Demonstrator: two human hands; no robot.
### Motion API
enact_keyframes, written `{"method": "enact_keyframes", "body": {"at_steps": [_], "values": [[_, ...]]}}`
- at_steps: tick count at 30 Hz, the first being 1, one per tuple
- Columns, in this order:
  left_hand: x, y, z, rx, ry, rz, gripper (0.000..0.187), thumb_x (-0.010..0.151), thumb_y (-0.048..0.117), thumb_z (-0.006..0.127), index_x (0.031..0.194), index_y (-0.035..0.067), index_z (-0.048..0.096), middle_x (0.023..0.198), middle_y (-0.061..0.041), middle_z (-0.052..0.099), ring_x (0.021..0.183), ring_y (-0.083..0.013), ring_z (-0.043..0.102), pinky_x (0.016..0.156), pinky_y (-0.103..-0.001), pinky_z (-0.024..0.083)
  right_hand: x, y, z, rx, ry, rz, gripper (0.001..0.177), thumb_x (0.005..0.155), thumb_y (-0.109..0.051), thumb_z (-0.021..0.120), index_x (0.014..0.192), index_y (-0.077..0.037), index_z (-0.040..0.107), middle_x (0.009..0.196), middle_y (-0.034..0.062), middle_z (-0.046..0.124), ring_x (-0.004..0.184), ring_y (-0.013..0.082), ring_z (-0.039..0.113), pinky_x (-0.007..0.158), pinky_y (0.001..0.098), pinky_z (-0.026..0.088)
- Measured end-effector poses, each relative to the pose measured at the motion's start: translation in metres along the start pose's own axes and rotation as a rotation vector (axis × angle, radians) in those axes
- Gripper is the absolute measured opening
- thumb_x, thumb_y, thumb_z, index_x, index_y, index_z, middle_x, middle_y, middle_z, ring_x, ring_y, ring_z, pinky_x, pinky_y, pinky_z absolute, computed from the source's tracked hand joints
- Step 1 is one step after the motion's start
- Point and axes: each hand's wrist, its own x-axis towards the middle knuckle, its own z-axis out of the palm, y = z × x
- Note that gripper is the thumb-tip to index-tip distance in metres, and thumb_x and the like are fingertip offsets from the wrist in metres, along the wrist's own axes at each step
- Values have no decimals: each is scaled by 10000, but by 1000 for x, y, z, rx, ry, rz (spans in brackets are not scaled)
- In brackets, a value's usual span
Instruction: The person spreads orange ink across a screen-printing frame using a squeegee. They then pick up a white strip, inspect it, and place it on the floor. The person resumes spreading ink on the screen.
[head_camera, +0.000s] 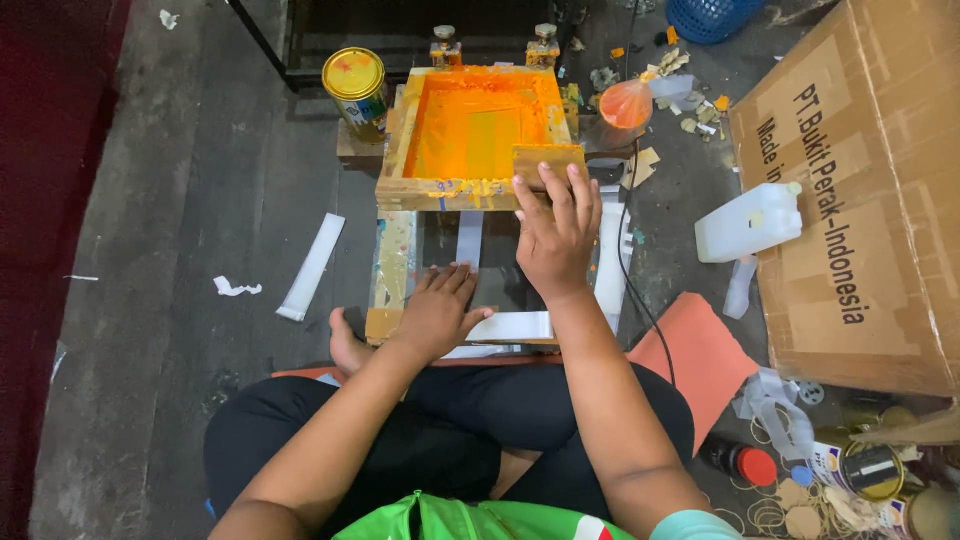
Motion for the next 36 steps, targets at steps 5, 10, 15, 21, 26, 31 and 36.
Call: {"method": "enact_keyframes", "body": {"at_steps": [5, 10, 15, 21, 26, 31, 36], "values": [[0, 5, -12, 36, -60, -29, 768, 1051, 635, 310, 1493, 32, 486, 1520, -199, 510, 1464, -317, 428, 1229, -521, 200, -1, 1, 0, 12, -19, 7, 358, 1028, -168, 636, 1367, -267, 691, 1463, 73, 556, 1477, 370, 339, 1210, 610, 181], [0, 5, -17, 5, -106, -68, 781, 1058, 629, 290, 1526, 21, 436, 1568, -217, 448, 1501, -332, 371, 1249, -544, 134, -1, 1, -1, 24, -34, 19, 369, 1021, -148, 646, 1368, -266, 689, 1462, 78, 552, 1475, 375, 335, 1207, 613, 191], [-1, 10, -28, -45, -61, -49, 728, 1066, 590, 345, 1511, 30, 476, 1556, -204, 470, 1483, -317, 402, 1247, -543, 155, -1, 1, -1, 26, -31, 9, 376, 1018, -145, 645, 1371, -266, 685, 1458, 76, 554, 1468, 372, 344, 1194, 610, 221], [2, 6, -9, -61, -73, -27, 681, 1066, 571, 353, 1442, 44, 563, 1479, -182, 562, 1426, -298, 486, 1246, -512, 221, -1, 3, 0, 30, -31, 4, 364, 1025, -136, 638, 1362, -263, 689, 1447, 90, 556, 1461, 377, 350, 1194, 607, 224], [2, 5, -9, -97, -49, -23, 665, 1056, 563, 395, 1428, 44, 582, 1464, -193, 574, 1420, -313, 492, 1246, -527, 218, -2, 4, 0, 28, -44, 12, 370, 1023, -137, 639, 1365, -272, 682, 1444, 82, 552, 1462, 373, 344, 1193, 606, 225], [2, 3, -6, -116, -33, -18, 654, 1048, 552, 423, 1433, 48, 580, 1456, -202, 579, 1417, -319, 495, 1246, -531, 223, -1, 3, -1, 34, -56, 16, 362, 1025, -145, 639, 1363, -267, 683, 1441, 78, 549, 1462, 371, 341, 1193, 610, 225], [1, 4, -9, -148, -44, 5, 623, 1056, 520, 438, 1439, 49, 577, 1465, -211, 566, 1431, -324, 472, 1247, -523, 219, -1, 2, -3, 49, -54, 26, 361, 1020, -127, 654, 1354, -257, 690, 1431, 86, 556, 1454, 371, 352, 1195, 604, 223]]}}
